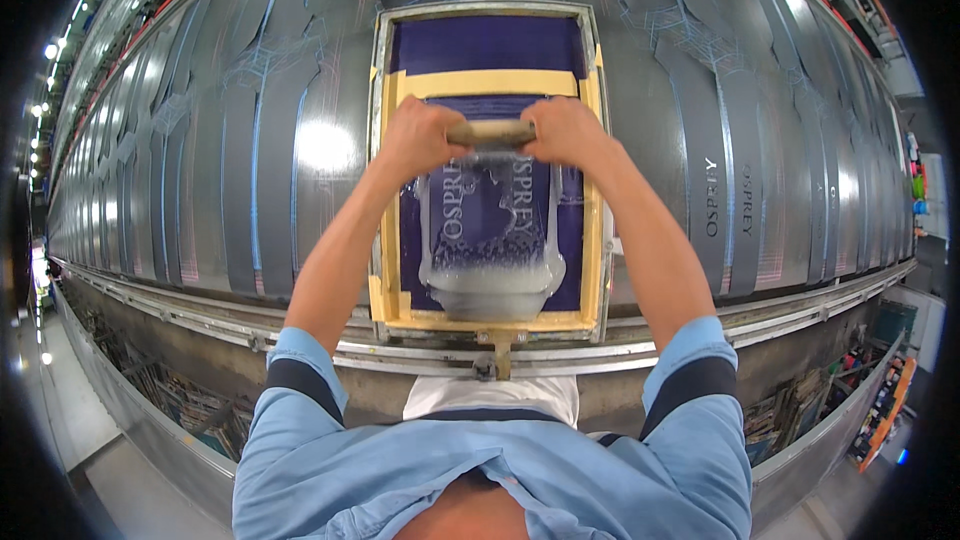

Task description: The person uses a squeegee to press ink through a screen printing frame onto a purple Osprey-branded bag. The person repeatedly pulls the squeegee across the screen to transfer ink, then lifts and repositions the frame to continue the process.

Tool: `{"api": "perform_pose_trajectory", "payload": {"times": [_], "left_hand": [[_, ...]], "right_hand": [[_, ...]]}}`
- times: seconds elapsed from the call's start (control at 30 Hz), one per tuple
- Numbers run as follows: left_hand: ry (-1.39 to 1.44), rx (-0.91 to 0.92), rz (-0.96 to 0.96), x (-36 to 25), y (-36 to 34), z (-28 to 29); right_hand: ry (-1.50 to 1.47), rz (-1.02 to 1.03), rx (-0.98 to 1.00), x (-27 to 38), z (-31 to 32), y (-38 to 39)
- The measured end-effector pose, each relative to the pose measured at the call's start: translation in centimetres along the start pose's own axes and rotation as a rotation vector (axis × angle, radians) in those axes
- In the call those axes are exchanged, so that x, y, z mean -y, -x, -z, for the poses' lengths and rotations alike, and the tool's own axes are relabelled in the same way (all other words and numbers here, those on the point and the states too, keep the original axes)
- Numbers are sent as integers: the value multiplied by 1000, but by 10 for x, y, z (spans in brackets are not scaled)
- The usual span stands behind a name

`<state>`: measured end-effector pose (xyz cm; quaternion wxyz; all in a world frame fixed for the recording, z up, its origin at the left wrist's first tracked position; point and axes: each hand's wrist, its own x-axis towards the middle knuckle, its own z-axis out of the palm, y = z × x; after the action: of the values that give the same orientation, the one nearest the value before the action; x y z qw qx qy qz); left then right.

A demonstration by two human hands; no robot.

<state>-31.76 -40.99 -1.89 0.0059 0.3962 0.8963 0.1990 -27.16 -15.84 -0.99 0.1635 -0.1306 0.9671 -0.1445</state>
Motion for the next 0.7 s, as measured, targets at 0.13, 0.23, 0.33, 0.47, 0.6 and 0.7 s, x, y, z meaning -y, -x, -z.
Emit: {"api": "perform_pose_trajectory", "payload": {"times": [0.13,0.23,0.33,0.47,0.6,0.7], "left_hand": [[-26,37,74,33,-51,6],[2,45,92,40,-56,2],[-10,13,91,38,-50,-4],[70,-21,87,11,-4,-11],[126,4,9,-56,104,-24],[123,29,52,-100,169,-31]], "right_hand": [[-8,-43,8,-29,21,-58],[-60,-38,8,-35,13,-68],[-129,-108,8,-31,5,-61],[-110,18,-106,-6,-14,-11],[-17,59,20,44,-65,92],[-72,33,4,74,-96,152]]}}
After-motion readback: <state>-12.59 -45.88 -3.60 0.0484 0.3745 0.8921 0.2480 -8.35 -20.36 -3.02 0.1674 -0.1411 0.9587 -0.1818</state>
